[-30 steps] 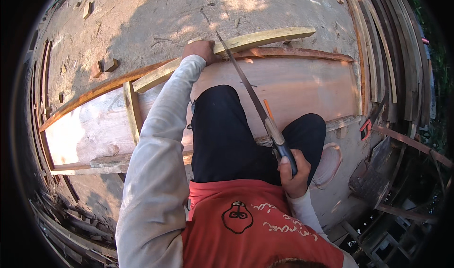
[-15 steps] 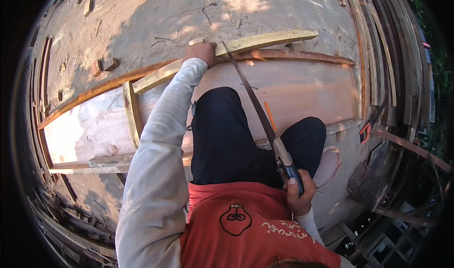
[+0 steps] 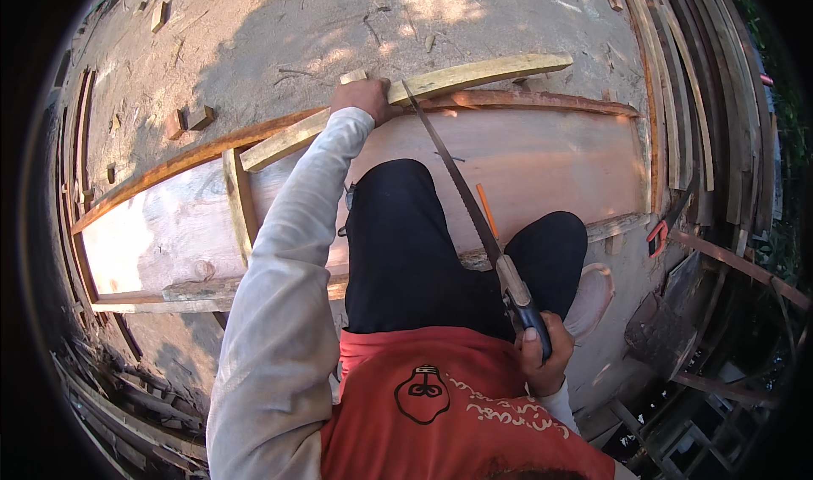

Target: The person constructs a wooden frame by measuring wood with a tape measure, marking it with a pencil, sawing a plank, and hammering nails to join pieces together on a plywood base.

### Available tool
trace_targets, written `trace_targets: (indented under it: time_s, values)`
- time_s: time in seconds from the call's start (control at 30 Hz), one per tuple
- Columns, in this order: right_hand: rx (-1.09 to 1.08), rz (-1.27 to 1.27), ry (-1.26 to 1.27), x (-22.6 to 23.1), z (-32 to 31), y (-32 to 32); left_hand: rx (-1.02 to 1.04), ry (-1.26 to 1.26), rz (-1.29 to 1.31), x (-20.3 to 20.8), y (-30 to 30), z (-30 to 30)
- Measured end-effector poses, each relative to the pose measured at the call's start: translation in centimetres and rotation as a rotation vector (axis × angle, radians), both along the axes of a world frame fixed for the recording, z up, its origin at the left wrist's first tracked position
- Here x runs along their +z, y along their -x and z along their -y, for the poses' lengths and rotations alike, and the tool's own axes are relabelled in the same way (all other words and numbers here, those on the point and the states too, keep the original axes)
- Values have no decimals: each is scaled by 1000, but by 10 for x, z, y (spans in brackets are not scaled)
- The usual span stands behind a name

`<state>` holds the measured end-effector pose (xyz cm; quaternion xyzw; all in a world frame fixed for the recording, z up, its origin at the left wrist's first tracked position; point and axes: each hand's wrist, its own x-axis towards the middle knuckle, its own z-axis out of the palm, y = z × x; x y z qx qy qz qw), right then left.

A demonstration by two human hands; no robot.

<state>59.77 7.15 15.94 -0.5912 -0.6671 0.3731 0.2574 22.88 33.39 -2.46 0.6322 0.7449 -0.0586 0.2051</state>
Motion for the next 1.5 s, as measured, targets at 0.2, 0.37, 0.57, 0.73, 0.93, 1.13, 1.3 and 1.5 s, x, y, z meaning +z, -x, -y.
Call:
trace_targets:
  time_s: [0.2,0.37,0.57,0.73,0.93,1.13,1.3,1.5]
  values:
    - [24,-50,-107,-86,-144,105,-5,-26,34,-18,-9,-7]
    - [15,-46,8,-46,-60,58,4,13,-10,-5,11,0]
    - [-29,-87,8,-42,-55,48,-31,9,16,-10,5,4]
    - [-28,-98,-112,-88,-139,110,-27,-31,-16,-19,-13,-6]
    - [-24,-34,32,-10,-9,14,-41,5,3,-6,-2,5]
    - [-18,-73,-94,-92,-131,100,-24,-34,17,-14,-15,-7]
    - [19,-17,12,-34,-48,45,-15,3,-25,-12,6,2]
    - [8,-62,-61,-50,-73,63,-13,-3,-40,-15,-3,-3]
